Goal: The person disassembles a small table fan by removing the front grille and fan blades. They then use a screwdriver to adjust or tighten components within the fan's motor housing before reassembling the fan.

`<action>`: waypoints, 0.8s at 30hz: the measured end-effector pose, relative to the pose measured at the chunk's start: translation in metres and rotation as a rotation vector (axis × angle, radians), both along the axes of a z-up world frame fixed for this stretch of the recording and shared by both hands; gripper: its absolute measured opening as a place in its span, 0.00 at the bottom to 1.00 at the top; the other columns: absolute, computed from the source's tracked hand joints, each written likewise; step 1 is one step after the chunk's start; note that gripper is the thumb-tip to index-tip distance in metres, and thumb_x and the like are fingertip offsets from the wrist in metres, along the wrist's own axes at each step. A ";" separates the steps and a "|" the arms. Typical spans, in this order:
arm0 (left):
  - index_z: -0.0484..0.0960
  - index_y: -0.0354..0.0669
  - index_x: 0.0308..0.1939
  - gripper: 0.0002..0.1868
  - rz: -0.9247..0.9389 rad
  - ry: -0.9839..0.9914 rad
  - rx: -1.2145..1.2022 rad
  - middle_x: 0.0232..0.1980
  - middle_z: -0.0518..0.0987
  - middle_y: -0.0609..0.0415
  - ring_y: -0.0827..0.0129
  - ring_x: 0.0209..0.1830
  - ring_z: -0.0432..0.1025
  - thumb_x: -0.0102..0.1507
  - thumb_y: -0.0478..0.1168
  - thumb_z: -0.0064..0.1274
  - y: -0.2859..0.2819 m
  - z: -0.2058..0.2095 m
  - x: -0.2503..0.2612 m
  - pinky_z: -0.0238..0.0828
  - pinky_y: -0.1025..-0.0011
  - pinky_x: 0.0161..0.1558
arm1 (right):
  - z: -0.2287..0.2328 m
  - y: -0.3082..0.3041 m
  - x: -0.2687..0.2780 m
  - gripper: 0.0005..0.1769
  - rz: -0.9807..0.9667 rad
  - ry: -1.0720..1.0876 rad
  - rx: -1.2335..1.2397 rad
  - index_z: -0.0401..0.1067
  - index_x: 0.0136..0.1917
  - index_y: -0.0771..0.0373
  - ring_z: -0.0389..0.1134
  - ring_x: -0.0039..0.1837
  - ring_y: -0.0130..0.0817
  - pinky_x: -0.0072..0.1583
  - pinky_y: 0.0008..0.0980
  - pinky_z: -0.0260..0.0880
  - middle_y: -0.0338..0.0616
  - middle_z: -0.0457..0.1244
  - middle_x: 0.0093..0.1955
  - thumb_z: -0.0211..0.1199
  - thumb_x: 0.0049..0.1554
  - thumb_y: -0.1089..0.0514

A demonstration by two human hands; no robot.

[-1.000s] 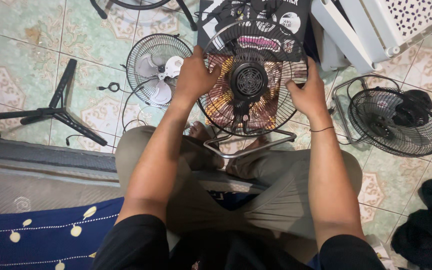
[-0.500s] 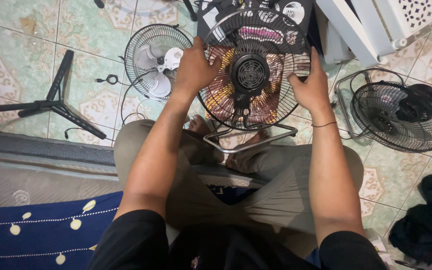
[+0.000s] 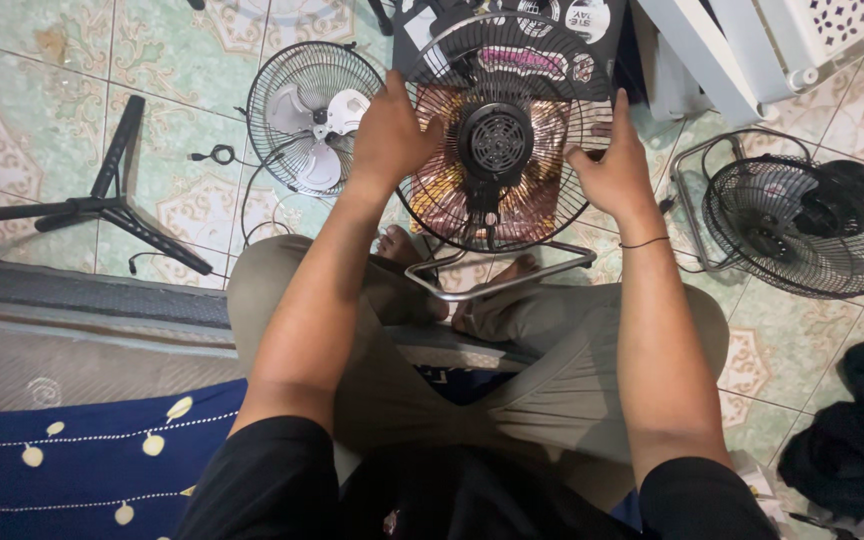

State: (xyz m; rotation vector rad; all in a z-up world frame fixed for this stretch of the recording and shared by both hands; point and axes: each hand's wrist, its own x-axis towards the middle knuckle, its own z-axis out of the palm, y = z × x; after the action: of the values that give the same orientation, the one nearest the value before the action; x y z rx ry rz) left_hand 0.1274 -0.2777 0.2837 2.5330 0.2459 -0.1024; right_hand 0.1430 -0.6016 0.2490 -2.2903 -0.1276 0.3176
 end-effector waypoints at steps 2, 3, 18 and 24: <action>0.59 0.17 0.65 0.52 -0.008 -0.156 0.177 0.62 0.67 0.18 0.25 0.62 0.64 0.51 0.48 0.70 -0.006 0.004 -0.003 0.63 0.41 0.61 | -0.002 0.000 -0.001 0.56 -0.003 0.007 -0.011 0.39 0.83 0.75 0.63 0.74 0.55 0.72 0.40 0.63 0.69 0.59 0.75 0.71 0.56 0.54; 0.58 0.21 0.67 0.50 -0.101 -0.217 0.204 0.65 0.64 0.21 0.27 0.66 0.61 0.52 0.47 0.69 -0.009 0.006 -0.004 0.58 0.41 0.64 | -0.003 -0.001 -0.002 0.57 -0.012 0.023 -0.015 0.39 0.83 0.75 0.64 0.74 0.54 0.72 0.40 0.63 0.68 0.59 0.74 0.71 0.56 0.54; 0.59 0.37 0.76 0.57 -0.638 -0.088 -0.038 0.79 0.59 0.39 0.42 0.78 0.54 0.47 0.39 0.76 -0.052 0.002 -0.017 0.50 0.52 0.76 | 0.067 -0.074 -0.015 0.40 -0.134 -0.119 0.139 0.56 0.81 0.64 0.71 0.63 0.41 0.57 0.34 0.74 0.56 0.63 0.72 0.72 0.63 0.57; 0.59 0.33 0.75 0.59 -0.650 -0.092 -0.037 0.78 0.60 0.37 0.40 0.78 0.55 0.45 0.39 0.76 -0.053 0.003 -0.015 0.51 0.50 0.76 | 0.031 -0.248 -0.067 0.14 -0.343 0.093 0.434 0.72 0.67 0.66 0.72 0.54 0.28 0.56 0.26 0.72 0.43 0.70 0.56 0.61 0.70 0.62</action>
State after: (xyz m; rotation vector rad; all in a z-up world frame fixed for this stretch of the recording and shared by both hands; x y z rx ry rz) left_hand 0.1120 -0.3302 0.2866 2.4744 -0.6145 -0.2366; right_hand 0.0760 -0.8500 0.2798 -1.8227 0.2235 0.1931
